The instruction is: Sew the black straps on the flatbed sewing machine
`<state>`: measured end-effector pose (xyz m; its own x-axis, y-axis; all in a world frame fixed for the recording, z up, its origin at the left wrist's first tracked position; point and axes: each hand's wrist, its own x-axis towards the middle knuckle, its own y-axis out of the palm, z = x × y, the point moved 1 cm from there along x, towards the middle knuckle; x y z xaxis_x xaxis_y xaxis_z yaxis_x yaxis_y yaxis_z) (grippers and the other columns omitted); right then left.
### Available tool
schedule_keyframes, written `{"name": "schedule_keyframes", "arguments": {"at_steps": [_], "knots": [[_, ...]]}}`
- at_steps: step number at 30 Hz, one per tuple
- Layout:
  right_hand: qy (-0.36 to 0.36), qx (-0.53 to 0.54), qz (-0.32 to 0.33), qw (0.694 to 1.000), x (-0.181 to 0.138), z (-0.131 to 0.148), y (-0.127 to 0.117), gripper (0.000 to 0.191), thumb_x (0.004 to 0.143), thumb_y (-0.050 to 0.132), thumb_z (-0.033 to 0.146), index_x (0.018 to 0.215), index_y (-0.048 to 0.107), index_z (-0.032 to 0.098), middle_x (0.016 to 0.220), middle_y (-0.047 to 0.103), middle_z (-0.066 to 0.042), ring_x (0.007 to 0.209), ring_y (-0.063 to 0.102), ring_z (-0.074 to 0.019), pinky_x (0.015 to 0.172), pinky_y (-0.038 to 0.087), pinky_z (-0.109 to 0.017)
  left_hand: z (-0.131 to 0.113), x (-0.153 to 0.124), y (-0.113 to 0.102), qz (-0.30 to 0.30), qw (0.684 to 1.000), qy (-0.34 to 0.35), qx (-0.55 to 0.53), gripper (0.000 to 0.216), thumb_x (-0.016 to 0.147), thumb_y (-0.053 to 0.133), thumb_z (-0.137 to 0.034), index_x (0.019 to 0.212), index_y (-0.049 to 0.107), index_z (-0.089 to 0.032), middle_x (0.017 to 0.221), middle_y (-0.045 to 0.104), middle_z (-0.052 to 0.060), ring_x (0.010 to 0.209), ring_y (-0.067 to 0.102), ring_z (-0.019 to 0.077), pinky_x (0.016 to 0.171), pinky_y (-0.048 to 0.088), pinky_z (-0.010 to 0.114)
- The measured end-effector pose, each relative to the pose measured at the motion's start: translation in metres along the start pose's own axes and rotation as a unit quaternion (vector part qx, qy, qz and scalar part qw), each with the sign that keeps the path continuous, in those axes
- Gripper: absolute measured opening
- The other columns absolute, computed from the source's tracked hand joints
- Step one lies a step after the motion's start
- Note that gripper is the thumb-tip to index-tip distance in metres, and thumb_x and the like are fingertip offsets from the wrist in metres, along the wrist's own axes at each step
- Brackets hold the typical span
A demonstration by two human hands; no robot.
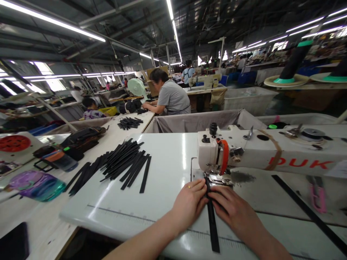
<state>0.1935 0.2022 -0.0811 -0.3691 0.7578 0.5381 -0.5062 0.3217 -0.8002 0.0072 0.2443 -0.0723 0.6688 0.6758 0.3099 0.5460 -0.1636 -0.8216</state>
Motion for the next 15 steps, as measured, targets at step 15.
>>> {"name": "schedule_keyframes", "arguments": {"at_steps": [15], "knots": [[-0.002,-0.032,-0.017,0.999,0.0002,0.0028,0.0018,0.022,0.096,0.046,0.018,0.109,0.064,0.02,0.108,0.066,-0.009,0.101,0.065,-0.0223,0.086,0.058,-0.037,0.0033,0.0056,0.0024,-0.004,1.0,0.01,0.001,0.028,0.091,0.058,-0.015,0.119,0.061,-0.016,0.131,0.061,0.011,0.129,0.052,0.0239,0.111,0.044,0.039]]}}
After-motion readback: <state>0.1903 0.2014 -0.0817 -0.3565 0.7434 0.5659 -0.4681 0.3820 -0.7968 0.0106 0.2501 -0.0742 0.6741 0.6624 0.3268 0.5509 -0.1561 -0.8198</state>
